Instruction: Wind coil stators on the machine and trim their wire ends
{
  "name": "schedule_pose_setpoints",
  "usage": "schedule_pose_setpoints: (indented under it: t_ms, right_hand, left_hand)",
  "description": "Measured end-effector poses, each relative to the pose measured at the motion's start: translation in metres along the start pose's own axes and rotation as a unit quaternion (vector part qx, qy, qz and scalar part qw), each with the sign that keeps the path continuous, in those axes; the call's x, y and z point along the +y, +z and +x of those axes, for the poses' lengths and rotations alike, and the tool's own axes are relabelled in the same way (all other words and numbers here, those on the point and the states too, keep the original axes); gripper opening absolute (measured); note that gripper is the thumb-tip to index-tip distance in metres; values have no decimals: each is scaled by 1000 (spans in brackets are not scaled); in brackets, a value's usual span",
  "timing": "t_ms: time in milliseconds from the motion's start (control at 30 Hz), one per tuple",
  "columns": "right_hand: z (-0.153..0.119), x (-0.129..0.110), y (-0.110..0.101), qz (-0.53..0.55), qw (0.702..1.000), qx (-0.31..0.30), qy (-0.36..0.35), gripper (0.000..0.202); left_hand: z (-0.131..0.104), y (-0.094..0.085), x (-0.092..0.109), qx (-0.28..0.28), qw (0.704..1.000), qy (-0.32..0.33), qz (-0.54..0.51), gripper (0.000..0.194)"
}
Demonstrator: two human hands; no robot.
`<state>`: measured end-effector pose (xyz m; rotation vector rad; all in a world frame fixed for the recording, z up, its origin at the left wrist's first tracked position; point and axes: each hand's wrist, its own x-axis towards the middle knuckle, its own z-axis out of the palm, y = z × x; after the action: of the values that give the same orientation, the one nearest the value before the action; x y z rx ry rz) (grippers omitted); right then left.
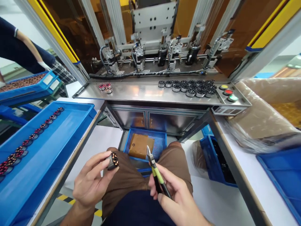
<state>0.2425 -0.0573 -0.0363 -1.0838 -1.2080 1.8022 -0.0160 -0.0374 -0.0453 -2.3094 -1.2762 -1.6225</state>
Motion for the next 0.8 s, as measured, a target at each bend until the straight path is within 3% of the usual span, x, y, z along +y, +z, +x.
schedule_pose_setpoints:
  t_ms: [67, 133, 233, 300, 433, 633, 800]
  right_hand:
    - [-1, -1, 2, -8, 1000, 4, 1, 53]
    - [-2, -2, 5, -6, 1000, 5, -5, 52]
    - [-3, 1, 7, 3, 1000, 5, -9, 53]
    - [-4, 5, 7, 11, 1000, 6, -7, 55]
    - [-9, 11, 6, 28, 1000, 1, -3, 57]
    - [-12, 14, 2, 23, 1000, -7, -1, 54]
    - [0, 14, 4, 31, 999, -9, 21, 61]
  left_hand:
    - [-2, 1, 0, 30, 998, -45, -43, 55]
    - [-3, 2, 1, 58, 975, -136, -163, 52]
    - [-2, 2, 1, 36, 885, -285, -367, 56]
    - [-1, 2, 2, 4, 838, -338, -428, 60]
    - [2, 3, 7, -19, 797, -371, -477, 54]
    - [9, 4, 16, 3, 708, -400, -581, 51]
    - [13, 1, 12, 24, 692, -428, -581, 52]
